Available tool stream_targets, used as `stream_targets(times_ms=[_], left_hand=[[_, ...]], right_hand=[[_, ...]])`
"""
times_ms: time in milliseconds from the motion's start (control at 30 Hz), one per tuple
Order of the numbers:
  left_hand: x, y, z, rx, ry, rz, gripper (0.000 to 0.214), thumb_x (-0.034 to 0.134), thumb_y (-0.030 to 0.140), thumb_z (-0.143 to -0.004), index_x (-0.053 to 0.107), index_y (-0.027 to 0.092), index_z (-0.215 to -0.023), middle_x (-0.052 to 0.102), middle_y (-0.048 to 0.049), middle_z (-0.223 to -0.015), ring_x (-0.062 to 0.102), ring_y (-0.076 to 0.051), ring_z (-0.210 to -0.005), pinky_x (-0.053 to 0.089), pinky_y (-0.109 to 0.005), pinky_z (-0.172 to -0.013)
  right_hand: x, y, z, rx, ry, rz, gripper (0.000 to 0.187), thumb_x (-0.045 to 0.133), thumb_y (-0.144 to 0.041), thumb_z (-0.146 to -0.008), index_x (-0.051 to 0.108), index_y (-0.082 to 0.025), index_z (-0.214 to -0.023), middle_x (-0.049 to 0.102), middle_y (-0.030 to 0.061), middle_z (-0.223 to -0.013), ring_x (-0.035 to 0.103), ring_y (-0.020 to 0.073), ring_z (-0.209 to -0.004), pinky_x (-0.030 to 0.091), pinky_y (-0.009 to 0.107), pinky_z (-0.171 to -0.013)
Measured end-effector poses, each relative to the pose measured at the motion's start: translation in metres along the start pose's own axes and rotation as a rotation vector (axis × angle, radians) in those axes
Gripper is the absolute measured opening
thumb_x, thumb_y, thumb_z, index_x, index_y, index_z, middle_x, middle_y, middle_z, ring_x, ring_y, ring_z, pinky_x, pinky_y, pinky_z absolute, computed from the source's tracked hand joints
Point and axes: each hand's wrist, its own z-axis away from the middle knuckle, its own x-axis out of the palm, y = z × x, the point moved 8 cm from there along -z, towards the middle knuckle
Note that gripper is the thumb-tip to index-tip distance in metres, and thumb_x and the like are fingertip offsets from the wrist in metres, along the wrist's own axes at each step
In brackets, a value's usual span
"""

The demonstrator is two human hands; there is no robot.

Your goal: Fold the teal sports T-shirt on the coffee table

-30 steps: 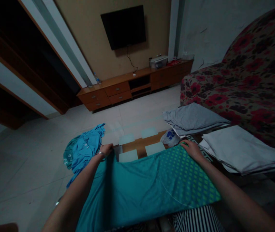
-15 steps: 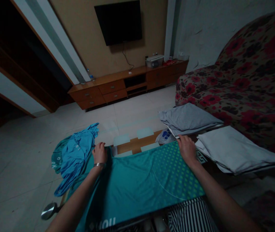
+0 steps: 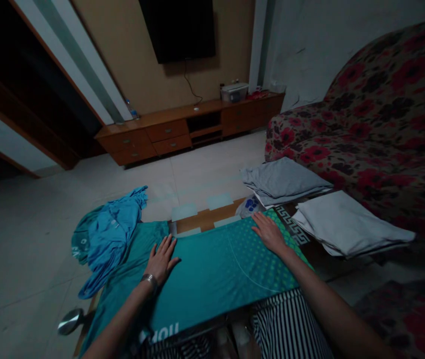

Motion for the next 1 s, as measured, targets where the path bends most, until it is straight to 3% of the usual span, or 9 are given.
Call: stream_targets(times_ms=[100,200,300,367,500,633,867,1000], left_hand=[[-0.007,0.002,0.002,0.007,-0.002,0.044,0.061,0.036,0.052,-0.09,0.03,0.023,-0.144,0.018,-0.0073,-0.153,0.017,-0.024,-0.14,0.016,-0.047,-0.111],[-0.025,-0.003,0.023,-0.056,0.044,0.124,0.053,0.034,0.042,-0.093,0.032,0.023,-0.143,0.022,-0.0078,-0.152,0.019,-0.022,-0.14,0.019,-0.044,-0.111],[-0.048,-0.027,0.074,-0.262,0.197,0.163,0.05,0.027,0.034,-0.096,0.03,0.02,-0.144,0.024,-0.0085,-0.151,0.021,-0.02,-0.139,0.023,-0.042,-0.11],[-0.052,-0.045,0.117,-0.428,0.234,0.138,0.05,0.024,0.034,-0.096,0.032,0.018,-0.142,0.026,-0.009,-0.151,0.022,-0.021,-0.139,0.024,-0.044,-0.109],[-0.03,-0.067,0.186,-0.628,0.081,0.059,0.052,0.025,0.039,-0.095,0.034,0.017,-0.142,0.026,-0.0093,-0.15,0.021,-0.025,-0.139,0.025,-0.049,-0.107],[-0.013,-0.066,0.211,-0.503,-0.023,-0.019,0.056,0.031,0.047,-0.093,0.031,0.022,-0.143,0.024,-0.0068,-0.151,0.019,-0.025,-0.139,0.017,-0.051,-0.11],[-0.016,-0.081,0.233,-0.337,-0.046,-0.014,0.061,0.028,0.054,-0.092,0.021,0.026,-0.146,0.021,-0.0029,-0.152,0.016,-0.022,-0.14,0.015,-0.046,-0.11],[-0.018,-0.085,0.239,-0.333,-0.052,0.001,0.058,0.028,0.052,-0.092,0.025,0.028,-0.144,0.023,-0.003,-0.152,0.018,-0.022,-0.14,0.015,-0.046,-0.11]], right_hand=[[-0.005,0.005,0.0,-0.027,0.016,0.001,0.049,0.034,-0.039,-0.093,0.046,-0.014,-0.133,0.043,0.0111,-0.14,0.034,0.0255,-0.133,0.03,0.045,-0.106],[-0.015,0.004,0.02,-0.045,0.083,-0.008,0.051,0.033,-0.041,-0.092,0.045,-0.014,-0.134,0.04,0.0121,-0.142,0.031,0.0256,-0.134,0.032,0.045,-0.106],[-0.018,0.008,0.064,-0.023,0.151,0.008,0.053,0.032,-0.041,-0.092,0.042,-0.012,-0.135,0.038,0.0126,-0.144,0.028,0.0259,-0.136,0.031,0.045,-0.107],[-0.013,0.012,0.098,-0.006,0.153,0.038,0.054,0.032,-0.044,-0.092,0.043,-0.012,-0.134,0.038,0.013,-0.143,0.028,0.0276,-0.135,0.032,0.046,-0.106],[-0.001,0.016,0.139,-0.036,0.1,0.111,0.057,0.031,-0.049,-0.09,0.048,-0.013,-0.131,0.041,0.0134,-0.141,0.032,0.0298,-0.133,0.035,0.048,-0.103],[-0.003,0.02,0.141,-0.097,0.048,0.142,0.055,0.029,-0.047,-0.091,0.048,-0.015,-0.132,0.042,0.0108,-0.141,0.033,0.0285,-0.132,0.035,0.047,-0.103],[-0.011,0.034,0.142,-0.149,0.039,0.151,0.054,0.028,-0.045,-0.092,0.05,-0.015,-0.13,0.043,0.0107,-0.14,0.034,0.0273,-0.132,0.035,0.046,-0.103],[-0.01,0.036,0.146,-0.152,0.048,0.144,0.054,0.028,-0.044,-0.091,0.052,-0.014,-0.129,0.045,0.012,-0.139,0.035,0.0274,-0.131,0.037,0.047,-0.101]])
